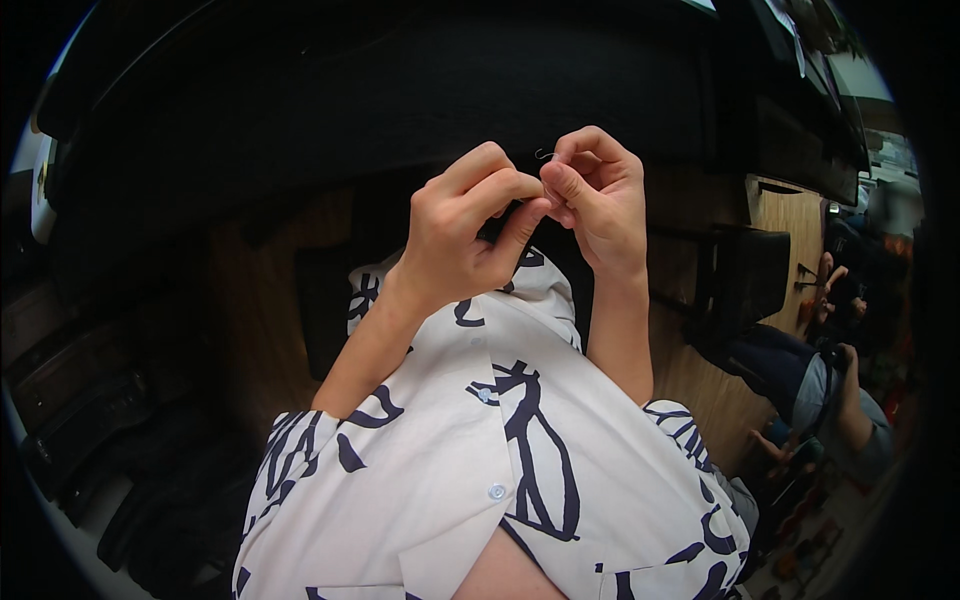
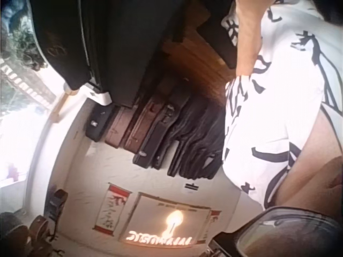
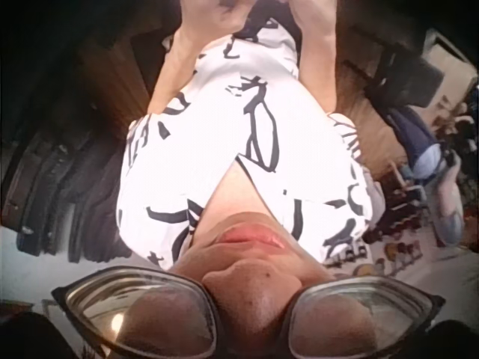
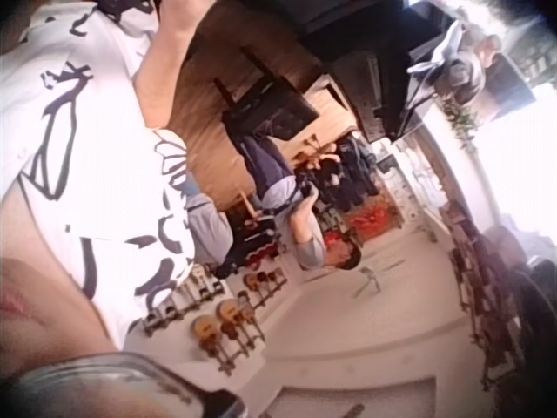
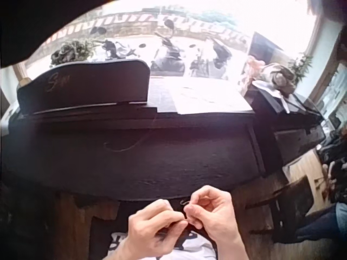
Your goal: The person manipulates a thin metal wire by hand, bending and twisting it into circular shapes. They repeatedly form loops, adjust the wire's curvature, and place the finished circular pieces onto a white sheet of paper on the piano.
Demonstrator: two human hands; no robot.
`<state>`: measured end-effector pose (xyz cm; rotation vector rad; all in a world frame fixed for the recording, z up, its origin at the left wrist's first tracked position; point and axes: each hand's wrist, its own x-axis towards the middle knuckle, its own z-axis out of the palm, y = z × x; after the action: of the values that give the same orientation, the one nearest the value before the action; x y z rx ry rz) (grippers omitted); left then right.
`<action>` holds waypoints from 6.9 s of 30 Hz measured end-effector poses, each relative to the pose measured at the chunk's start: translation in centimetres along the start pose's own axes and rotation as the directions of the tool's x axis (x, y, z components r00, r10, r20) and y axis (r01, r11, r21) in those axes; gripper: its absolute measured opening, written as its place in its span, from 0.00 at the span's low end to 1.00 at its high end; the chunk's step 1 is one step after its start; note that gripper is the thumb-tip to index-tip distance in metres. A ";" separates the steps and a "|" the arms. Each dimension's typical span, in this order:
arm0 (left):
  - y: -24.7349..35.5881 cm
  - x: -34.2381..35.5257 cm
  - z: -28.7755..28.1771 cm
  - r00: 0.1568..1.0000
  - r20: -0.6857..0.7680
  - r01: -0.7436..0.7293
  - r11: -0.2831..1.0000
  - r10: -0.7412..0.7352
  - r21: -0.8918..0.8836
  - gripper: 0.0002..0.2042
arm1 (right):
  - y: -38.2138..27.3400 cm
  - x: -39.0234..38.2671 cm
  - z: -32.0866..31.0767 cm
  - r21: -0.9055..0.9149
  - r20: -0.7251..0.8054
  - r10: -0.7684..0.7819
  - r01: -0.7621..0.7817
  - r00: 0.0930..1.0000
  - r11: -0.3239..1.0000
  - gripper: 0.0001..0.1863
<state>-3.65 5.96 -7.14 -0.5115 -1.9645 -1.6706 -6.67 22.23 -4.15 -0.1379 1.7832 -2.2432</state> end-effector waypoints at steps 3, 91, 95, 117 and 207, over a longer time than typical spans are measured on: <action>-0.1 0.1 -0.1 1.000 -0.012 0.013 1.000 -0.013 -0.016 0.04 | 0.4 -0.1 -0.4 0.016 0.025 -0.075 0.074 0.997 0.997 0.06; -1.8 -0.8 0.6 0.871 0.185 0.479 0.702 -0.456 -0.527 0.05 | 1.3 -1.5 -0.3 -0.419 -0.122 -0.268 0.195 0.956 0.887 0.05; -1.6 -0.6 0.6 0.871 0.162 0.479 0.725 -0.464 -0.495 0.05 | 1.7 -1.1 -0.3 -0.530 -0.035 -0.402 0.324 0.915 0.784 0.06; -3.1 -0.8 1.0 0.911 0.124 0.397 0.758 -0.393 -0.517 0.09 | 1.9 -0.3 -2.4 0.161 0.231 0.143 -0.183 0.962 0.970 0.12; -1.4 0.2 0.7 0.747 0.425 0.647 0.413 -0.511 -0.642 0.09 | 0.0 -1.5 -1.6 -0.217 0.008 -0.211 0.207 0.978 0.954 0.07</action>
<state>-4.77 6.40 -8.22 -0.2181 -1.4975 -3.0653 -5.57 24.11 -4.35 -0.3709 2.1077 -2.1821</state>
